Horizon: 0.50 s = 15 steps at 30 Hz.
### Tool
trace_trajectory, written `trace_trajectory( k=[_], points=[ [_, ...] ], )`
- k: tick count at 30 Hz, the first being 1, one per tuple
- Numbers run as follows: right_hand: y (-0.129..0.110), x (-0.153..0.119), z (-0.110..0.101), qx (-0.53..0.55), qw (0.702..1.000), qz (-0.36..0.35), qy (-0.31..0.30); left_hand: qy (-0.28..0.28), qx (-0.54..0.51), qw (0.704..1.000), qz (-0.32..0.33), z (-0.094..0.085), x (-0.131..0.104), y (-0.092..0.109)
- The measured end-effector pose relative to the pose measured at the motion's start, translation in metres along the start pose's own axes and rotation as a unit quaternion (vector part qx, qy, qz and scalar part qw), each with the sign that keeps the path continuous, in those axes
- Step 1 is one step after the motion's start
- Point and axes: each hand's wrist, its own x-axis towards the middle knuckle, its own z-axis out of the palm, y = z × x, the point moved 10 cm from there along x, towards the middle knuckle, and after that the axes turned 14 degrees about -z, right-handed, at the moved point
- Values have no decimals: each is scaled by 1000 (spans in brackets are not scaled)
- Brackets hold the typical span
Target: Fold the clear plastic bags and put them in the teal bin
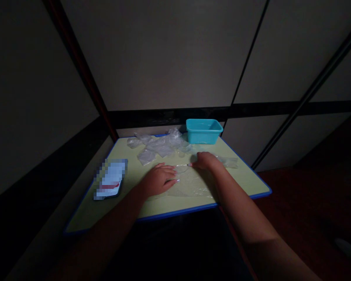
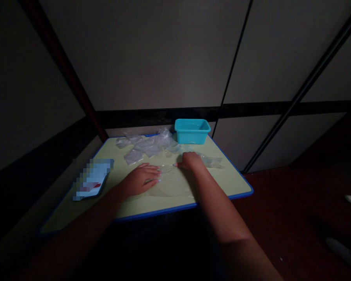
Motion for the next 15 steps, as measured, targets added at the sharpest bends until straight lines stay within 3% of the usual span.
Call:
trace_trajectory(
  k=[15],
  points=[
    [37,-14,-12,-18,996,87,13,-16,25,1000,0,3,1,0]
  ],
)
